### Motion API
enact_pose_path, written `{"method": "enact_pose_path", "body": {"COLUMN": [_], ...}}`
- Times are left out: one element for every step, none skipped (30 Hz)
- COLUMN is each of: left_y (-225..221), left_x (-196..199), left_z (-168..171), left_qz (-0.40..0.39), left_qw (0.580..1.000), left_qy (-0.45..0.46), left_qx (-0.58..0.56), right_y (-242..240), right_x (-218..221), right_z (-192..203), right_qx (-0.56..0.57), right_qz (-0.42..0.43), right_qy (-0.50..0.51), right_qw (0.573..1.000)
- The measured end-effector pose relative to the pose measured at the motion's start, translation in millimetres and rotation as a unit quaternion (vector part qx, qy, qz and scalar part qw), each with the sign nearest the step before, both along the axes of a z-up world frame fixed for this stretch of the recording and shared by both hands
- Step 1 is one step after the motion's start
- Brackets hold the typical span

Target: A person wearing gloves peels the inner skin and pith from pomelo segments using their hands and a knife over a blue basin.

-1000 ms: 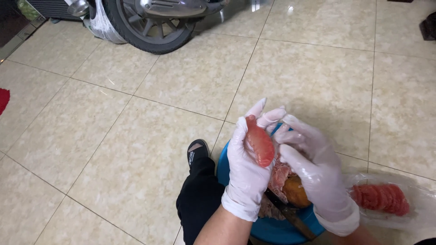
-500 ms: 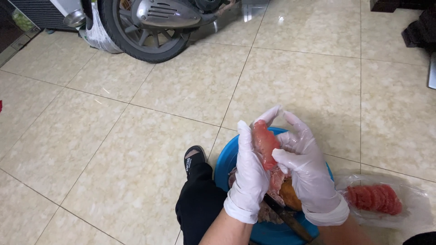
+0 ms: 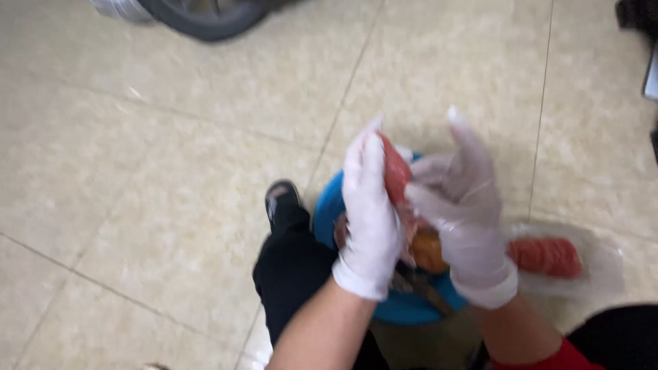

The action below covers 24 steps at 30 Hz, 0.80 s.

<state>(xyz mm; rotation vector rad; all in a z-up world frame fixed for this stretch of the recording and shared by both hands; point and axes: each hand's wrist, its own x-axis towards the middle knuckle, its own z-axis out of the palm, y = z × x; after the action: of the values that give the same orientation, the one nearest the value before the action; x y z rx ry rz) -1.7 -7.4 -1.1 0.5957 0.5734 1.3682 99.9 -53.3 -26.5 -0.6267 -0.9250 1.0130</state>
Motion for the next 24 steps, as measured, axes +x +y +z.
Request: {"method": "enact_pose_path", "body": {"left_y": [4, 8, 15, 14, 17, 19, 19, 18, 20, 20, 19, 19, 19, 19, 22, 20, 22, 23, 24, 25, 22, 23, 24, 24], "left_x": [-3, -6, -9, -12, -15, -18, -19, -20, -20, -19, -19, -20, -20, -21, -21, -23, -25, -27, -28, -29, -30, -30, -30, -30], "left_z": [-3, -6, -7, -7, -5, -2, -3, -3, -2, -1, -1, 1, 0, 0, 1, 2, 4, 6, 7, 7, 7, 7, 6, 6], "left_qz": [0.0, -0.004, -0.008, -0.008, -0.04, -0.071, -0.07, -0.097, -0.125, -0.125, -0.123, -0.12, -0.12, -0.125, -0.131, -0.133, -0.141, -0.149, -0.148, -0.136, -0.124, -0.123, -0.121, -0.119], "left_qw": [1.0, 1.0, 1.0, 1.0, 0.996, 0.989, 0.989, 0.983, 0.976, 0.976, 0.977, 0.978, 0.978, 0.976, 0.974, 0.974, 0.972, 0.97, 0.971, 0.972, 0.973, 0.973, 0.972, 0.971], "left_qy": [0.0, -0.008, -0.018, -0.018, -0.07, -0.123, -0.123, -0.15, -0.176, -0.176, -0.172, -0.168, -0.168, -0.172, -0.176, -0.177, -0.177, -0.176, -0.177, -0.181, -0.185, -0.186, -0.189, -0.191], "left_qx": [-0.015, -0.014, -0.008, -0.018, -0.034, -0.048, -0.051, -0.043, -0.034, -0.036, -0.038, -0.041, -0.037, -0.05, -0.058, -0.049, -0.066, -0.083, -0.069, -0.064, -0.066, -0.059, -0.066, -0.074], "right_y": [-6, -10, -12, -13, -12, -13, -23, -33, -42, -53, -61, -70, -71, -72, -67, -76, -77, -78, -71, -64, -66, -58, -50, -44], "right_x": [2, 3, 4, 15, 27, 39, 42, 44, 47, 37, 25, 14, 13, 13, 13, 17, 23, 28, 32, 36, 38, 33, 28, 22], "right_z": [5, 11, 18, -14, -45, -75, -123, -170, -216, -234, -251, -268, -266, -263, -259, -275, -290, -305, -296, -287, -278, -240, -202, -164], "right_qx": [-0.015, -0.072, -0.125, -0.135, -0.212, -0.287, -0.289, -0.335, -0.355, -0.357, -0.34, -0.318, -0.316, -0.315, -0.31, -0.306, -0.333, -0.358, -0.349, -0.39, -0.429, -0.424, -0.53, -0.613], "right_qz": [0.0, -0.064, -0.125, -0.124, -0.094, -0.062, -0.061, 0.011, 0.083, 0.084, 0.083, 0.079, 0.076, 0.13, 0.179, 0.172, 0.166, 0.161, 0.151, 0.187, 0.227, 0.224, 0.216, 0.2], "right_qy": [0.0, -0.075, -0.15, -0.151, -0.185, -0.216, -0.217, -0.46, -0.665, -0.665, -0.749, -0.822, -0.823, -0.83, -0.835, -0.837, -0.803, -0.767, -0.772, -0.695, -0.608, -0.611, -0.453, -0.275], "right_qw": [1.0, 0.993, 0.973, 0.971, 0.955, 0.931, 0.93, 0.822, 0.651, 0.651, 0.562, 0.465, 0.465, 0.443, 0.419, 0.421, 0.465, 0.508, 0.51, 0.574, 0.628, 0.63, 0.684, 0.713]}}
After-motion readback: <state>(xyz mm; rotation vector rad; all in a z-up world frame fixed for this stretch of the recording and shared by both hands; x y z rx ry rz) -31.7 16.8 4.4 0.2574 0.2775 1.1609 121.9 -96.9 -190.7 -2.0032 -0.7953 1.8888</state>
